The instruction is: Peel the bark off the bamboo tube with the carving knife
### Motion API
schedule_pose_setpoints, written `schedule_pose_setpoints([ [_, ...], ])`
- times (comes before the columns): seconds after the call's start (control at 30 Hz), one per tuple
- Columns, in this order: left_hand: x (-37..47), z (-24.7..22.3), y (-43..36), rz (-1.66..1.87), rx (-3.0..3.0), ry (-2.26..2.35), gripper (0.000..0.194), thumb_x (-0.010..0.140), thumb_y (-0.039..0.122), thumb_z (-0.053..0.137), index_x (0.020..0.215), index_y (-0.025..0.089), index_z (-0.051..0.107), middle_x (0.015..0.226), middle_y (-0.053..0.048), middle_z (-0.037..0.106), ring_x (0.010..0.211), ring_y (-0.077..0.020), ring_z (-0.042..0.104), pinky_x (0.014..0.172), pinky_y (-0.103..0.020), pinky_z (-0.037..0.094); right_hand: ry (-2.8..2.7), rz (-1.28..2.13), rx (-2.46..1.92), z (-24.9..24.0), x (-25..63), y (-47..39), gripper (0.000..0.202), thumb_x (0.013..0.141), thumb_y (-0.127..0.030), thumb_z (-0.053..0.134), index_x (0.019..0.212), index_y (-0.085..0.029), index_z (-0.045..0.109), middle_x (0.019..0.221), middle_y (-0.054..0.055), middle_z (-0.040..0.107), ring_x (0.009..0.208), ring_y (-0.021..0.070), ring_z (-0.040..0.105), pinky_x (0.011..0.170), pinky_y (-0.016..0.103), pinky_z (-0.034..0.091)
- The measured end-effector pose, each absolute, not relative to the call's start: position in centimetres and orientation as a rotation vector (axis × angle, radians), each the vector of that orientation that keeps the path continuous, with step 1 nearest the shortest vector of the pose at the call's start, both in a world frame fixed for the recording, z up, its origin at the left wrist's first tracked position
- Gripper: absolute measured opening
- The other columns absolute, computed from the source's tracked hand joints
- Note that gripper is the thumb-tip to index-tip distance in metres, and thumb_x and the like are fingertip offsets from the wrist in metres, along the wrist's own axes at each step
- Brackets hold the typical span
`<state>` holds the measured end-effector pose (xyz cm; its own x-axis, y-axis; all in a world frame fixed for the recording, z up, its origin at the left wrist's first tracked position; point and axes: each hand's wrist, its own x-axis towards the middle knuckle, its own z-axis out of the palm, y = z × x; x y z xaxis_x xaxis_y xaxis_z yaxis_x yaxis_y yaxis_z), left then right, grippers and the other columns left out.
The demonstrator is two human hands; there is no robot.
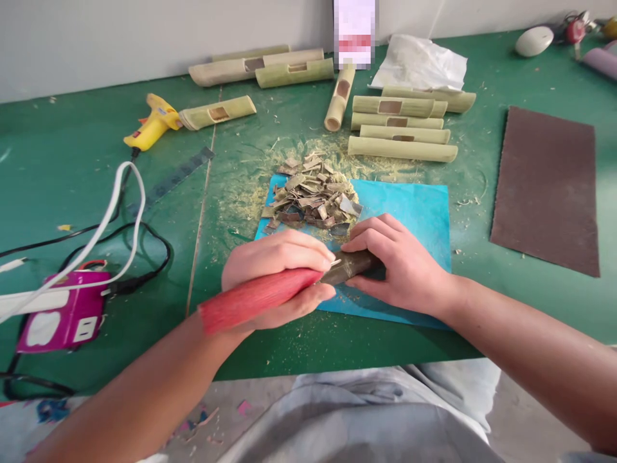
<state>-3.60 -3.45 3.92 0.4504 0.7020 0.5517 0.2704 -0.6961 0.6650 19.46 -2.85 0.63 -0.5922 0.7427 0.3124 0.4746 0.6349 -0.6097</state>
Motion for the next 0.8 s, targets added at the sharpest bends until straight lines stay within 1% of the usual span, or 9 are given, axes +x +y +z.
schedule_pose_setpoints([
  [0.1, -3.54, 4.16, -3.06, 1.081, 2.19, 0.759, 0.029, 0.086, 0.047, 0.072, 0.097, 0.02, 0.069, 0.089, -0.007, 0.076, 0.084, -0.0195, 0.075, 0.076, -0.031, 0.063, -2.301, 0.645, -0.96, 0.67, 19.43, -2.86, 0.029, 0.082, -0.027, 0.073, 0.106, -0.022, 0.057, 0.109, 0.009, 0.067, 0.098, 0.0257, 0.059, 0.087, 0.043, 0.048],
  [0.17, -3.6, 4.28, -3.01, 1.037, 2.174, 0.713, 0.035, 0.089, 0.053, 0.065, 0.102, 0.021, 0.069, 0.092, -0.009, 0.076, 0.087, -0.0212, 0.074, 0.078, -0.034, 0.063, -2.303, 0.638, -0.961, 0.67, 19.43, -2.86, 0.029, 0.082, -0.027, 0.073, 0.106, -0.022, 0.057, 0.109, 0.009, 0.067, 0.097, 0.0254, 0.059, 0.086, 0.042, 0.048],
  [0.2, -3.64, 4.33, -3.05, 1.025, 2.171, 0.696, 0.035, 0.09, 0.053, 0.063, 0.104, 0.021, 0.068, 0.093, -0.009, 0.076, 0.089, -0.0213, 0.074, 0.079, -0.034, 0.063, -2.304, 0.634, -0.959, 0.67, 19.43, -2.85, 0.029, 0.082, -0.028, 0.073, 0.105, -0.022, 0.057, 0.109, 0.009, 0.067, 0.097, 0.0253, 0.059, 0.086, 0.042, 0.048],
  [0.27, -3.69, 4.39, -3.22, 1.015, 2.188, 0.687, 0.029, 0.093, 0.046, 0.061, 0.104, 0.02, 0.068, 0.094, -0.009, 0.075, 0.089, -0.0201, 0.074, 0.079, -0.032, 0.063, -2.306, 0.63, -0.955, 0.66, 19.43, -2.83, 0.028, 0.082, -0.028, 0.073, 0.105, -0.021, 0.058, 0.108, 0.009, 0.067, 0.096, 0.0253, 0.059, 0.085, 0.042, 0.048],
  [0.37, -3.7, 4.35, -3.52, 1.015, 2.27, 0.716, 0.016, 0.091, 0.03, 0.062, 0.101, 0.02, 0.068, 0.096, -0.007, 0.074, 0.089, -0.0173, 0.073, 0.079, -0.029, 0.063, -2.306, 0.631, -0.952, 0.62, 19.44, -2.81, 0.028, 0.082, -0.028, 0.073, 0.105, -0.021, 0.058, 0.108, 0.01, 0.068, 0.097, 0.0256, 0.059, 0.085, 0.042, 0.048],
  [0.47, -3.7, 4.15, -3.55, 1.084, 2.321, 0.707, 0.015, 0.084, 0.017, 0.065, 0.099, 0.019, 0.067, 0.095, -0.006, 0.073, 0.085, -0.015, 0.072, 0.076, -0.027, 0.063, -2.306, 0.642, -0.947, 0.57, 19.44, -2.82, 0.029, 0.082, -0.028, 0.073, 0.105, -0.019, 0.058, 0.108, 0.01, 0.068, 0.098, 0.026, 0.06, 0.085, 0.043, 0.048],
  [0.6, -3.67, 3.92, -3.25, 1.187, 2.356, 0.616, 0.021, 0.079, 0.016, 0.074, 0.096, 0.018, 0.064, 0.087, -0.005, 0.076, 0.077, -0.0146, 0.075, 0.069, -0.024, 0.063, -2.305, 0.641, -0.948, 0.61, 19.45, -2.81, 0.027, 0.083, -0.029, 0.072, 0.105, -0.021, 0.057, 0.109, 0.01, 0.068, 0.099, 0.026, 0.06, 0.086, 0.043, 0.047],
  [0.7, -3.66, 4.0, -3.4, 1.201, 2.403, 0.625, 0.02, 0.078, 0.013, 0.07, 0.095, 0.021, 0.063, 0.086, -0.004, 0.077, 0.071, -0.014, 0.074, 0.061, -0.024, 0.062, -2.308, 0.64, -0.955, 0.65, 19.5, -2.82, 0.028, 0.082, -0.029, 0.072, 0.105, -0.022, 0.057, 0.11, 0.009, 0.068, 0.099, 0.0261, 0.06, 0.086, 0.043, 0.047],
  [0.8, -3.88, 4.2, -4.0, 1.222, 2.386, 0.663, 0.019, 0.074, 0.01, 0.067, 0.09, 0.02, 0.063, 0.084, -0.005, 0.077, 0.064, -0.0135, 0.07, 0.057, -0.027, 0.06, -2.315, 0.637, -0.953, 0.64, 19.58, -2.89, 0.03, 0.082, -0.027, 0.074, 0.106, -0.021, 0.057, 0.111, 0.01, 0.067, 0.099, 0.0263, 0.059, 0.086, 0.043, 0.047],
])
